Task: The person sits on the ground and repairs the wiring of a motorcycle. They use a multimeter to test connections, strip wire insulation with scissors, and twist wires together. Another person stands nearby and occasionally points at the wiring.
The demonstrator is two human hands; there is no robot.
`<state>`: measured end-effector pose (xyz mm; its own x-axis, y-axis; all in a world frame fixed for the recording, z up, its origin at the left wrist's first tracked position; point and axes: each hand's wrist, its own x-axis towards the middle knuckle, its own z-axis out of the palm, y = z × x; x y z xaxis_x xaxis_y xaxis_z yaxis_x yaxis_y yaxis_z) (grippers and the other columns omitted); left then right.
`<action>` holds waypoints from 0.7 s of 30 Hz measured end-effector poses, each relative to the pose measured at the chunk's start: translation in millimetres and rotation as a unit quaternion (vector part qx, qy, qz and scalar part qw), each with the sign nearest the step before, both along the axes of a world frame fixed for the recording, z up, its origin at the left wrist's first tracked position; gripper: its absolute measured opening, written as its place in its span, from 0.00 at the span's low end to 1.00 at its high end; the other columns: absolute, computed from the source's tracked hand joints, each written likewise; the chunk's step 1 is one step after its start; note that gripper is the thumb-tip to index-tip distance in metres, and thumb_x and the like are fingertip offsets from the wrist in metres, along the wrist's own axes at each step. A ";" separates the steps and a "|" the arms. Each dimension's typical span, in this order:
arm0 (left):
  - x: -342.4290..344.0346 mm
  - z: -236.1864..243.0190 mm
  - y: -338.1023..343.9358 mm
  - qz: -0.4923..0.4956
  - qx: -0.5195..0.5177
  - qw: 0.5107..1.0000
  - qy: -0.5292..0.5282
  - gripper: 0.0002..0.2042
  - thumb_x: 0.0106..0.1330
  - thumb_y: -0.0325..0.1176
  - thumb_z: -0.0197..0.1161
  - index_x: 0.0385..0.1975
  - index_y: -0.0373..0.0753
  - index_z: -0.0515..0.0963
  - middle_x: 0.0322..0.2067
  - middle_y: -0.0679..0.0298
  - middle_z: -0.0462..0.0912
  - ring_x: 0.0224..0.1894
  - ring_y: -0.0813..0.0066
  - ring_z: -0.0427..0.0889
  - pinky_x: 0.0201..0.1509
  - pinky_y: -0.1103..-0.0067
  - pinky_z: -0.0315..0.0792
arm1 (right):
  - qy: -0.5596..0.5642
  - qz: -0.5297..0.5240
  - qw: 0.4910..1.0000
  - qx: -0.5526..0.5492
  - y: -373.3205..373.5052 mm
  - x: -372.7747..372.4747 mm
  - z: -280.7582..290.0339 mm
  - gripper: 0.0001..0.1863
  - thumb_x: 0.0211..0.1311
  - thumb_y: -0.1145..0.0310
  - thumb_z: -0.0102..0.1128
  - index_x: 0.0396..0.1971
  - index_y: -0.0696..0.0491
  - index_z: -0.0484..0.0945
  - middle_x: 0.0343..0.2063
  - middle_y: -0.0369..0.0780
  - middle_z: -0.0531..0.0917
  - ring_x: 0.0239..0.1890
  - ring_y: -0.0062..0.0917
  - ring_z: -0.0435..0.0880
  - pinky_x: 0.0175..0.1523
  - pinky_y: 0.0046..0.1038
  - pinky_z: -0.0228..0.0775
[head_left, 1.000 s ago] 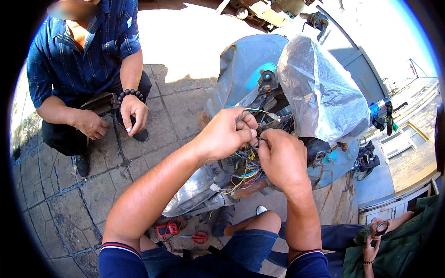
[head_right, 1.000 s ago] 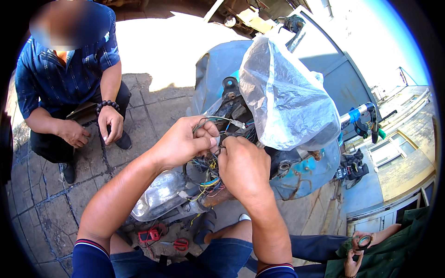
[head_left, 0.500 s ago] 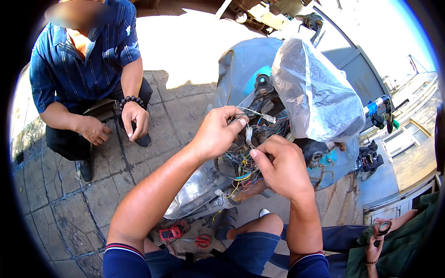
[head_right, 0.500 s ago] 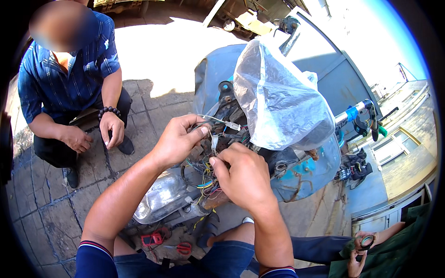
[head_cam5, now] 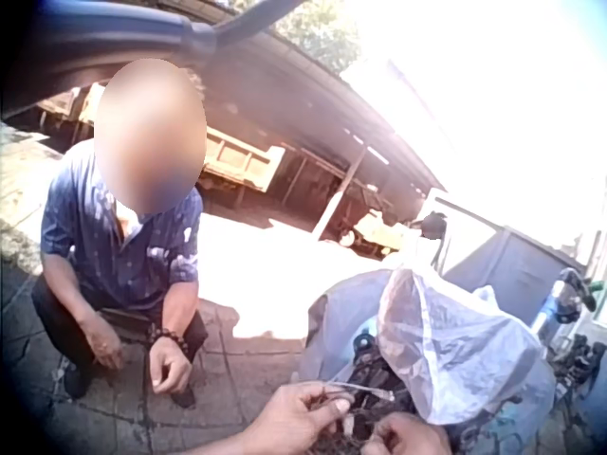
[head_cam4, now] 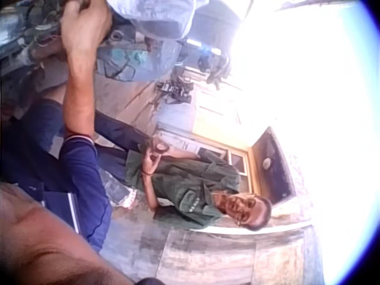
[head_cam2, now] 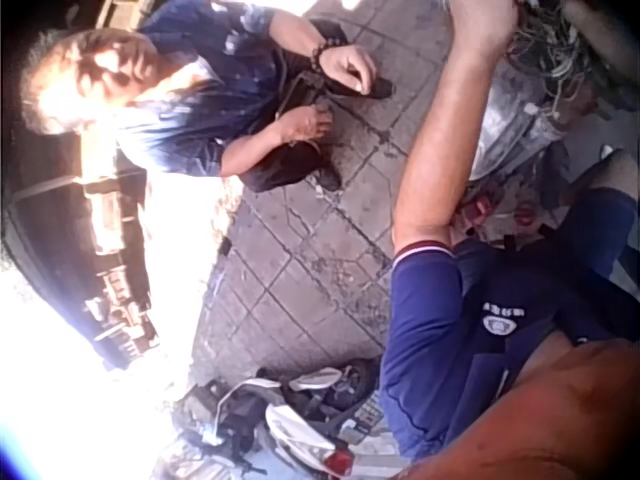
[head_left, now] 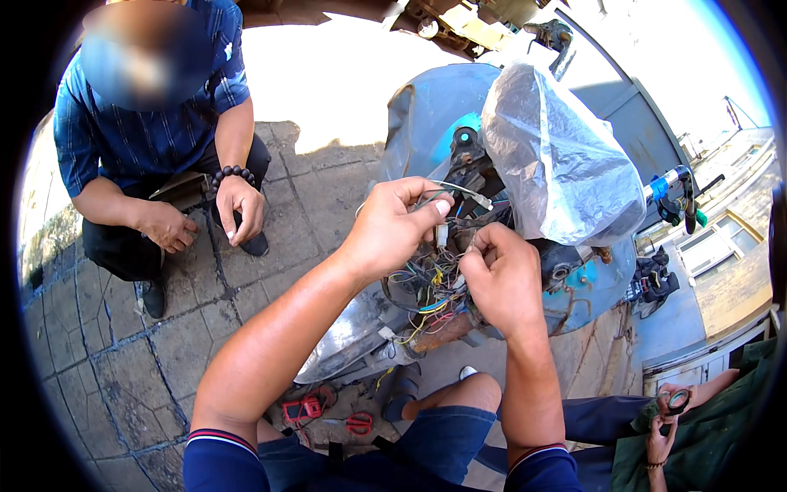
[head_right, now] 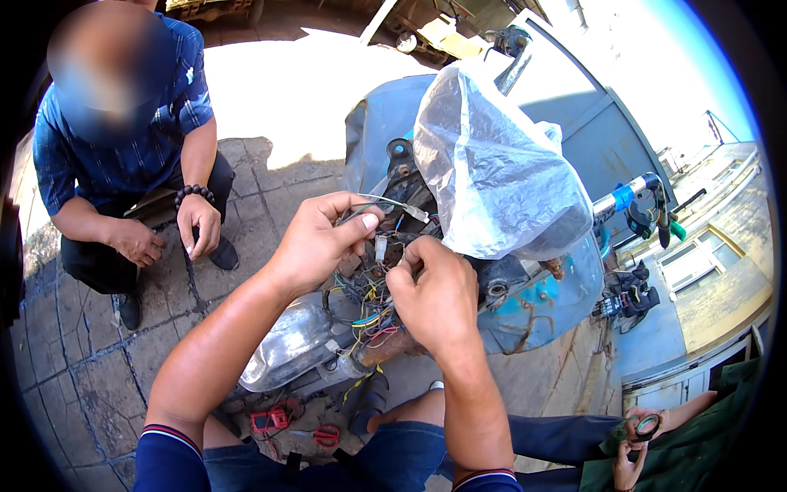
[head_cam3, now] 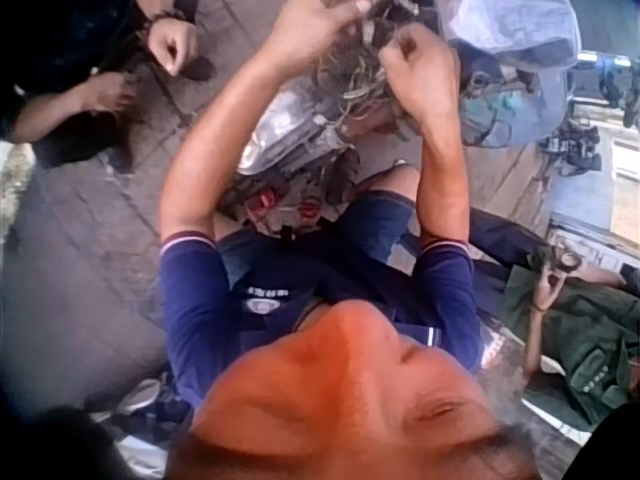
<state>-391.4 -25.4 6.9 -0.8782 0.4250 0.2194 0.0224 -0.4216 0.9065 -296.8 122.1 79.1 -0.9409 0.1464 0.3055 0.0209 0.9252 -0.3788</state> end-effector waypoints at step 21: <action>34.8 4.1 13.2 0.021 -0.184 0.970 0.155 0.06 0.67 0.19 0.61 0.42 0.29 0.80 0.28 0.66 0.82 0.30 0.86 0.77 0.35 0.81 0.73 | 0.188 0.013 0.939 -0.289 -4.6 1.5 -43.1 0.08 0.61 0.77 0.64 0.39 0.65 0.81 0.28 0.42 0.82 0.24 0.21 0.80 0.31 0.26 0.71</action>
<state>-356.5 -12.2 11.0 -0.8127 0.4895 0.3161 0.3289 -0.0624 0.9423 -295.3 117.5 36.0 -0.7885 0.3682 0.4927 -0.2336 0.5617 -0.7937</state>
